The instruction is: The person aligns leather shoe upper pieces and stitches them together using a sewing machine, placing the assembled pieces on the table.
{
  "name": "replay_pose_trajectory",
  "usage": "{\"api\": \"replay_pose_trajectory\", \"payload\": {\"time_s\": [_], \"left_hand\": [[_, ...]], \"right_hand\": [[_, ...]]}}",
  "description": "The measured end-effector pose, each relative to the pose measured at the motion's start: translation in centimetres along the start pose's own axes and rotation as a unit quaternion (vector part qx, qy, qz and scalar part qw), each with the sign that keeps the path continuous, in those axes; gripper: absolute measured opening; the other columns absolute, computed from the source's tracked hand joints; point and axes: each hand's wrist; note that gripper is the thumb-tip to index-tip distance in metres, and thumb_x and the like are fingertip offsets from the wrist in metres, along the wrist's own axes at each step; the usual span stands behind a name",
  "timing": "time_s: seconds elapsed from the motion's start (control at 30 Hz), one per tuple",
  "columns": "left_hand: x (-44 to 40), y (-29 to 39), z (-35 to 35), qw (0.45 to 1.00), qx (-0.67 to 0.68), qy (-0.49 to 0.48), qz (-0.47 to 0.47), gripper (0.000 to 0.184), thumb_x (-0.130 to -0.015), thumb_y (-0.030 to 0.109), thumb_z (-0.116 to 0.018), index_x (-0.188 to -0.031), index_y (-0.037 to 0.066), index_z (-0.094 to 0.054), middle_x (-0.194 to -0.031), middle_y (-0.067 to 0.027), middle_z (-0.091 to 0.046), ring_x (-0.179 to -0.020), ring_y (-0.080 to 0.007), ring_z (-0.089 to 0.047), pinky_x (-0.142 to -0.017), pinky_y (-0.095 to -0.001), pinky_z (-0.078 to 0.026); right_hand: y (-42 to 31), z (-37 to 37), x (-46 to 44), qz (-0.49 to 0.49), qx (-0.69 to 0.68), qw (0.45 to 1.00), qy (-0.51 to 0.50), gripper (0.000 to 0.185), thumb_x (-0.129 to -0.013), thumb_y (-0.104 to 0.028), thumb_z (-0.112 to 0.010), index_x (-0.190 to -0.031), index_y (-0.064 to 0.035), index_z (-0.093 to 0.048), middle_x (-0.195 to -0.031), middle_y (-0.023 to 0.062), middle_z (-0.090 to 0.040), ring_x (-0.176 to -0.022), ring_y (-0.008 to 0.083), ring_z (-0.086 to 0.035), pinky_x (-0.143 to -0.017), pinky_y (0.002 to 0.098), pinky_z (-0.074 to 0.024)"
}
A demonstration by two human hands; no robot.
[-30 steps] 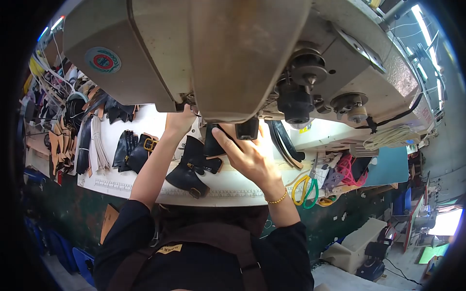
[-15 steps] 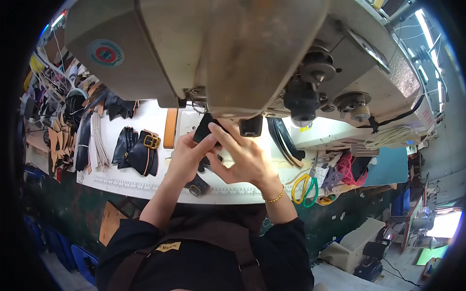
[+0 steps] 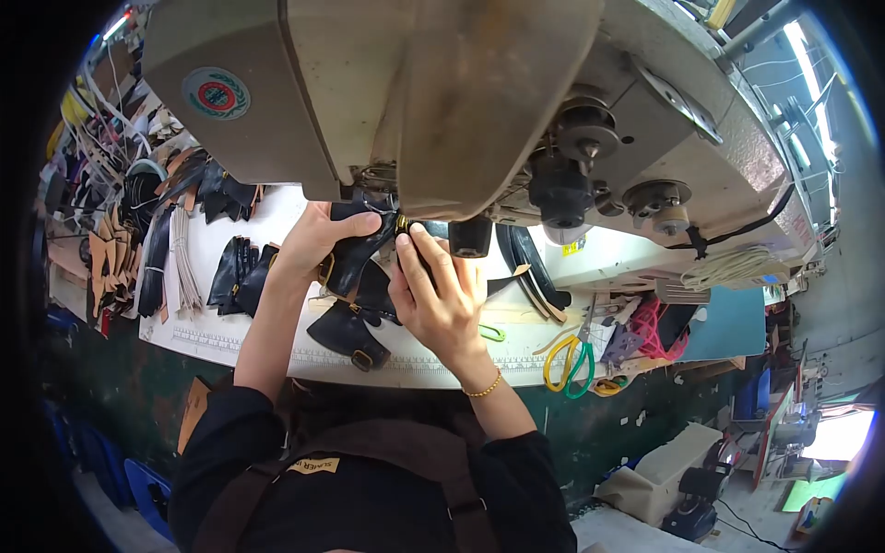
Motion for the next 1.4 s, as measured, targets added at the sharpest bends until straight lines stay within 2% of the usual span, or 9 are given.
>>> {"api": "replay_pose_trajectory", "payload": {"time_s": [0.13, 0.3, 0.67, 0.8, 1.0, 1.13, 1.23, 1.33, 1.4], "left_hand": [[-0.1, -1.1, 0.0, 0.999, 0.046, 0.004, -0.003, 0.015, -0.072, 0.008, -0.071, -0.081, -0.001, -0.063, -0.068, -0.0036, -0.062, -0.054, -0.0076, -0.054, -0.047, -0.0154, -0.042], [0.9, -1.2, -1.1, 0.997, 0.057, 0.027, -0.033, 0.016, -0.071, 0.006, -0.069, -0.084, 0.001, -0.061, -0.071, -0.0036, -0.061, -0.055, -0.0076, -0.052, -0.050, -0.0168, -0.041], [0.5, -1.4, -1.9, 0.993, 0.078, 0.050, -0.077, 0.014, -0.073, 0.006, -0.068, -0.085, 0.000, -0.061, -0.072, -0.0042, -0.061, -0.055, -0.0073, -0.052, -0.049, -0.0166, -0.041], [0.4, -1.3, -2.0, 0.992, 0.077, 0.043, -0.094, 0.011, -0.077, 0.004, -0.064, -0.086, -0.001, -0.061, -0.074, -0.0039, -0.062, -0.058, -0.0067, -0.053, -0.051, -0.0160, -0.041], [0.7, -1.8, -2.0, 0.992, 0.042, 0.049, -0.104, 0.009, -0.079, 0.003, -0.061, -0.087, -0.002, -0.061, -0.076, -0.0039, -0.062, -0.061, -0.0064, -0.053, -0.054, -0.0153, -0.042], [-0.2, -2.5, -2.0, 0.987, 0.098, 0.047, -0.120, 0.010, -0.079, 0.003, -0.061, -0.089, -0.002, -0.061, -0.077, -0.0042, -0.062, -0.063, -0.0065, -0.054, -0.056, -0.0142, -0.041], [1.7, -2.2, -1.5, 0.990, 0.105, 0.025, -0.091, 0.009, -0.079, 0.005, -0.061, -0.085, -0.002, -0.061, -0.072, -0.0040, -0.061, -0.058, -0.0063, -0.052, -0.052, -0.0144, -0.040], [2.7, -2.2, -1.5, 0.991, 0.119, 0.005, -0.062, 0.009, -0.079, 0.007, -0.062, -0.081, -0.002, -0.062, -0.067, -0.0038, -0.059, -0.054, -0.0061, -0.050, -0.048, -0.0145, -0.040], [3.2, -2.6, -1.7, 0.996, 0.069, 0.001, -0.063, 0.010, -0.078, 0.007, -0.063, -0.080, -0.003, -0.062, -0.066, -0.0044, -0.059, -0.052, -0.0061, -0.050, -0.047, -0.0145, -0.039]], "right_hand": [[0.3, -0.1, 0.1, 0.028, 0.057, 0.998, 0.006, 0.036, -0.067, -0.001, -0.063, -0.102, -0.0064, -0.063, -0.108, 0.0042, -0.061, -0.074, 0.0173, -0.057, -0.065, 0.0294, -0.0437], [0.9, 0.3, -0.3, 0.002, 0.024, 1.000, -0.006, 0.034, -0.063, 0.004, -0.062, -0.095, -0.0053, -0.065, -0.102, 0.0045, -0.063, -0.082, 0.0192, -0.056, -0.082, 0.0368, -0.0444], [2.5, 0.1, -1.3, 0.047, 0.015, 0.999, 0.006, 0.032, -0.064, 0.004, -0.063, -0.095, -0.0058, -0.066, -0.097, 0.0041, -0.064, -0.074, 0.0174, -0.056, -0.076, 0.0288, -0.0437], [2.9, 0.3, -1.0, -0.040, 0.022, 0.995, -0.091, 0.031, -0.066, 0.003, -0.062, -0.096, -0.0050, -0.065, -0.094, 0.0042, -0.064, -0.068, 0.0165, -0.056, -0.070, 0.0256, -0.0431], [3.8, 0.0, -0.6, -0.052, -0.014, 0.993, -0.101, 0.029, -0.069, 0.003, -0.061, -0.097, -0.0046, -0.065, -0.090, 0.0052, -0.065, -0.064, 0.0164, -0.054, -0.066, 0.0251, -0.0433], [4.0, -0.2, -1.1, -0.049, -0.022, 0.996, -0.075, 0.029, -0.071, 0.002, -0.060, -0.098, -0.0054, -0.065, -0.083, 0.0067, -0.064, -0.063, 0.0159, -0.053, -0.063, 0.0237, -0.0428], [2.7, -0.6, -0.1, -0.024, -0.018, 0.997, 0.065, 0.024, -0.072, 0.001, -0.061, -0.096, -0.0032, -0.064, -0.078, 0.0078, -0.064, -0.061, 0.0148, -0.052, -0.062, 0.0209, -0.0421], [0.7, -0.2, 0.9, -0.152, -0.151, 0.970, 0.117, 0.011, -0.077, -0.001, -0.059, -0.088, -0.0009, -0.063, -0.073, 0.0056, -0.061, -0.059, 0.0120, -0.050, -0.059, 0.0175, -0.0402], [-0.2, -0.2, 1.1, -0.330, -0.370, 0.867, 0.050, 0.008, -0.081, -0.006, -0.059, -0.085, -0.0007, -0.061, -0.069, 0.0029, -0.058, -0.058, 0.0103, -0.051, -0.057, 0.0170, -0.0404]]}}
Point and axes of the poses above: each hand's wrist, its own x-axis away from the middle knuckle, its own z-axis out of the back of the hand, y = z × x
